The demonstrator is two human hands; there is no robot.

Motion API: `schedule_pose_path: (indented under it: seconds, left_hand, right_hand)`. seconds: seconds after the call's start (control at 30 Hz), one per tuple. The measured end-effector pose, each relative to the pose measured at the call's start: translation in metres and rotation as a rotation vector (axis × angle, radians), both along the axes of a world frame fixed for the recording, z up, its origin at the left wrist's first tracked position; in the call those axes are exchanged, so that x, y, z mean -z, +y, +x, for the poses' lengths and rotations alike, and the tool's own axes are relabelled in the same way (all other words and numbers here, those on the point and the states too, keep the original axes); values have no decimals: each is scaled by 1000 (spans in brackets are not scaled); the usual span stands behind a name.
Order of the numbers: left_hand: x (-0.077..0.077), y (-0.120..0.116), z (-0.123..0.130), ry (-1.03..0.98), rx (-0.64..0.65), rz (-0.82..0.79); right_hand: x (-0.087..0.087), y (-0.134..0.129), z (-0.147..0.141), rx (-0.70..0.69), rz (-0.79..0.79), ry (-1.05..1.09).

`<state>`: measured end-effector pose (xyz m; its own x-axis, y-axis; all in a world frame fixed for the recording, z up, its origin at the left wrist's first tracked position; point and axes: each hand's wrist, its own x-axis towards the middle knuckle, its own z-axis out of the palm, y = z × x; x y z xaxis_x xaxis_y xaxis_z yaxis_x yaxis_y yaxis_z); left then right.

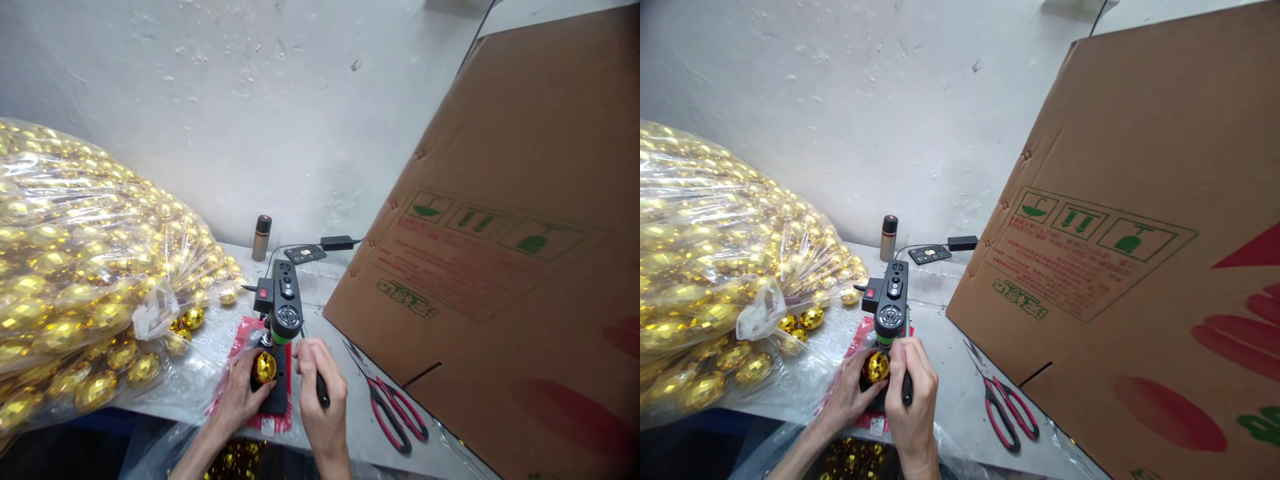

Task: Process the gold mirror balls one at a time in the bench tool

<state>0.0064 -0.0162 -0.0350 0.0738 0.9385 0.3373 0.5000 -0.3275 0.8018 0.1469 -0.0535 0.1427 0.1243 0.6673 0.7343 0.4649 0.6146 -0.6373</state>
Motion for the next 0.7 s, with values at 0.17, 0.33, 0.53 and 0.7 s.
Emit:
schedule_pose_path:
  seconds: [0.17, 0.33, 0.53, 0.7]
  left_hand:
    - [-5, -3, 2, 36, 28, 41]
    - [-5, 5, 6, 64, 42, 6]
    - [1, 9, 9, 81, 73, -38]
    - [6, 6, 10, 88, 59, -48]
  right_hand:
    - [3, -1, 1, -16, -9, 0]
    - [3, -2, 2, -26, -7, -13]
    - [26, 1, 4, -6, 90, -72]
    - [60, 5, 1, 75, 208, -71]
